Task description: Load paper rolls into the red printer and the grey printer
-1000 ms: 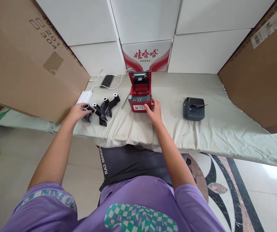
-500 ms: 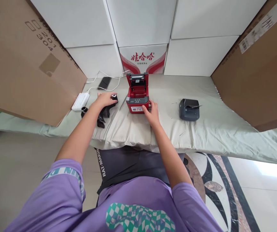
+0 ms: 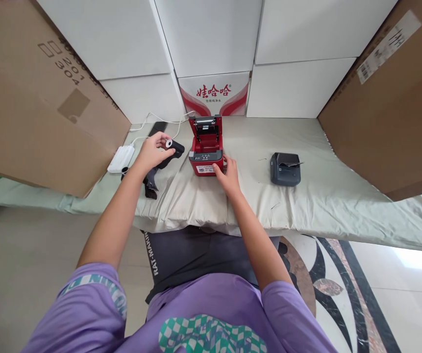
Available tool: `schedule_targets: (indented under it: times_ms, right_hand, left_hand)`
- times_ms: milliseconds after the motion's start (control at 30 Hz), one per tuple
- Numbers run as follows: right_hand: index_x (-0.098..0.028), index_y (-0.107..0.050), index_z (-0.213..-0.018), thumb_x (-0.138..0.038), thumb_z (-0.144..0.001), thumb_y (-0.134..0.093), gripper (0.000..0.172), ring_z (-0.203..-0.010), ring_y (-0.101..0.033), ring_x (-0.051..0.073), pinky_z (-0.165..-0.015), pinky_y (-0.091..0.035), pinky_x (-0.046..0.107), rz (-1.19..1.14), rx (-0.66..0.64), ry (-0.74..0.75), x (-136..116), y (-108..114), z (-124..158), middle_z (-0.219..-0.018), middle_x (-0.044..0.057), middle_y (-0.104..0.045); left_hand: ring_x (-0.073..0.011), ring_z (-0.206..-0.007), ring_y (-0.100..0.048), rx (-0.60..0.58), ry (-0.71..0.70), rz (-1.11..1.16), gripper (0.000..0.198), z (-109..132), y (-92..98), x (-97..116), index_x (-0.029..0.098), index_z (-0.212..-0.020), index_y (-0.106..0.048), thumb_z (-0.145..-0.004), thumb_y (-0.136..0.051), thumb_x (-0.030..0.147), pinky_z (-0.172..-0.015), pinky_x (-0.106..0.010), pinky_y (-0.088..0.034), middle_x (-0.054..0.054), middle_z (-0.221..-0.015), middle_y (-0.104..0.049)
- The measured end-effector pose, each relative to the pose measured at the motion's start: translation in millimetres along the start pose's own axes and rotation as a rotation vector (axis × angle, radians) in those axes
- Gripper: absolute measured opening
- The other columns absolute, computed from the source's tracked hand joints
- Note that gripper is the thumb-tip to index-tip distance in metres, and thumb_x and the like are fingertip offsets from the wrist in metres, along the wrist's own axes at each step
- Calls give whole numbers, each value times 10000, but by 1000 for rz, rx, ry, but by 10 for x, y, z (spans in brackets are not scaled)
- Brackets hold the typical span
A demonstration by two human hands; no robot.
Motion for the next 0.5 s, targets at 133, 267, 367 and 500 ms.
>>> schedule_targets:
  times_ms: [133, 267, 367, 500]
  right_hand:
    - [-235, -598, -1409, -758, -864, -645, 758, -1120, -649, 289, -1041, -556, 505, 24, -10, 6, -1, -1, 2, -1342, 162, -606]
    - [-213, -587, -1421, -718, -892, -633, 733, -1193, -636, 301, -1064, -542, 495, 37, -11, 17, -22, 8, 15, -1370, 181, -592]
    - [-225, -589, -1417, -727, -882, -638, 735, -1191, -637, 301, -1063, -542, 504, 32, -16, 11, -22, 5, 15, -1372, 177, -597]
    - [-201, -595, -1407, -748, -864, -640, 772, -1191, -631, 314, -1079, -531, 532, 29, -5, 21, -31, 9, 7, -1354, 190, -607]
  left_hand:
    - [-246, -1003, -670, -8, -117, -182, 303, 23, -38, 509, 210, -1095, -669, -793, -666, 243, -980, -375, -529, -58, -1093, -723]
    - [-318, -1127, -668, -68, -198, -362, 364, -75, -262, 864, 216, -1201, -684, -841, -631, 198, -1042, -429, -475, -88, -1139, -742]
    - [-335, -1144, -685, -163, -234, -506, 433, -163, -538, 1044, 224, -1292, -688, -872, -602, 158, -1028, -439, -481, -107, -1168, -758]
    - [-362, -1186, -700, -297, -290, -665, 426, -266, -907, 1238, 173, -1268, -748, -891, -568, 93, -1013, -468, -520, -177, -1262, -733]
Point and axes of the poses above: each hand's wrist, its own z-axis away from the middle knuckle, its own y-axis out of the back of the hand, x = y × z, the point moved 8 cm from there along -z, towards the middle knuckle
